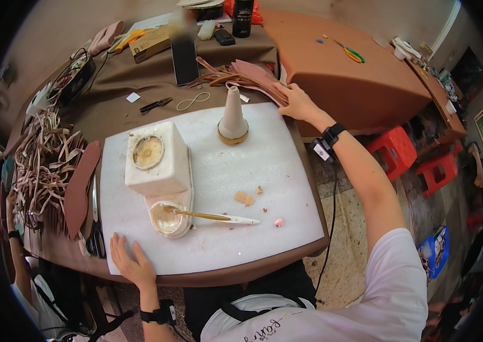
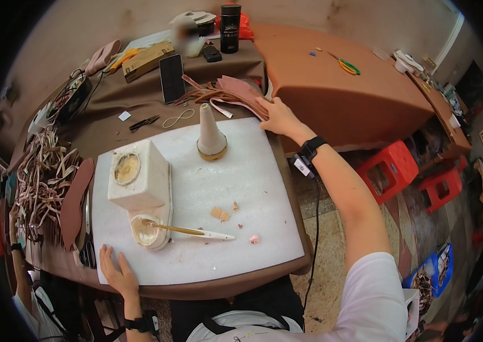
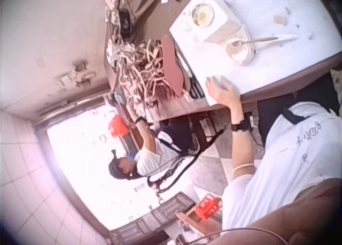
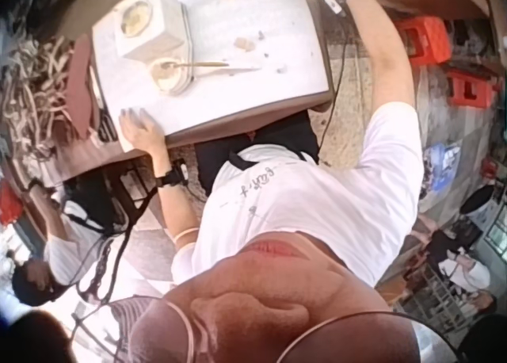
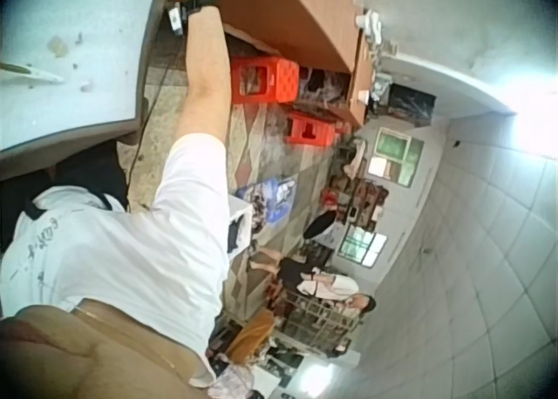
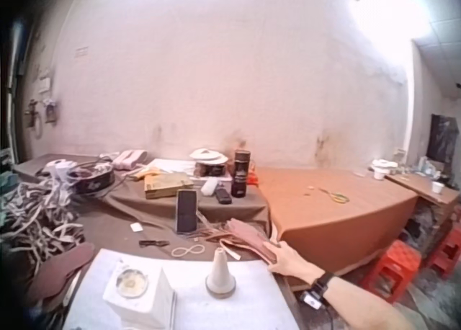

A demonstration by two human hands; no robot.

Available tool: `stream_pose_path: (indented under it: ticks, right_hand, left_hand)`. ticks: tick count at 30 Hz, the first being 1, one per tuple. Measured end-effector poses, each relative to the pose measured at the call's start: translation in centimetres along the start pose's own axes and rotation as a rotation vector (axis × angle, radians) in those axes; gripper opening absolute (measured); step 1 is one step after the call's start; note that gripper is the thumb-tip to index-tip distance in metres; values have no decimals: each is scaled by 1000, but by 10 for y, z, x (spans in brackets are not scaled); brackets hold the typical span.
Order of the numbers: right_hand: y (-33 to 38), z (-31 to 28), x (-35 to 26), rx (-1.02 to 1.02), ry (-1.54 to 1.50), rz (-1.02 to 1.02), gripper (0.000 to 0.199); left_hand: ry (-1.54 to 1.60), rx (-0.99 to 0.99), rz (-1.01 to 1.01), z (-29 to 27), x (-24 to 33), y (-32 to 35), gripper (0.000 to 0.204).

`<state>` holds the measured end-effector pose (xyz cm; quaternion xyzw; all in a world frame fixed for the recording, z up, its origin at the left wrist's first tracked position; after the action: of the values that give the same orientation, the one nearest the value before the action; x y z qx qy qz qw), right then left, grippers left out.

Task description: Applying glue to a shoe insole and attaching a leather strap.

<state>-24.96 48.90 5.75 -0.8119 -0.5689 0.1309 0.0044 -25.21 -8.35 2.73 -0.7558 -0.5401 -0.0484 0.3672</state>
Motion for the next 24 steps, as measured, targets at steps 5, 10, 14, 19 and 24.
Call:
stream_pose_path:
  ticks: [5, 10, 14, 19, 24]
  right_hand:
    - [1, 12, 14, 11, -80, -28, 77]
    - [-9, 22, 23, 19, -28, -123, 81]
    - [-4, 7, 28, 61, 49, -137, 88]
    - [15, -26, -18, 130, 75, -192, 86]
    - [71, -60, -48, 219, 96, -242, 69]
  left_hand:
    - [-12, 14, 1, -4, -4, 3, 29]
    - [-5, 39, -9, 1, -10, 3, 30]
    - [-10, 51, 22, 0, 1, -6, 30]
    - [-54, 75, 18, -9, -2, -1, 30]
    - [-28, 74, 16, -1, -6, 0, 34]
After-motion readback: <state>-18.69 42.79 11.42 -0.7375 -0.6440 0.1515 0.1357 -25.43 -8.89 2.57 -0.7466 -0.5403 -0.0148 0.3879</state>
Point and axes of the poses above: each hand's wrist, its own y-axis away from the middle knuckle, its own z-axis out of the palm, x = y × z, the point moved 9 cm from there along -y, towards the middle knuckle, and after that the axes turned 6 degrees about y, right-handed, at the moved point
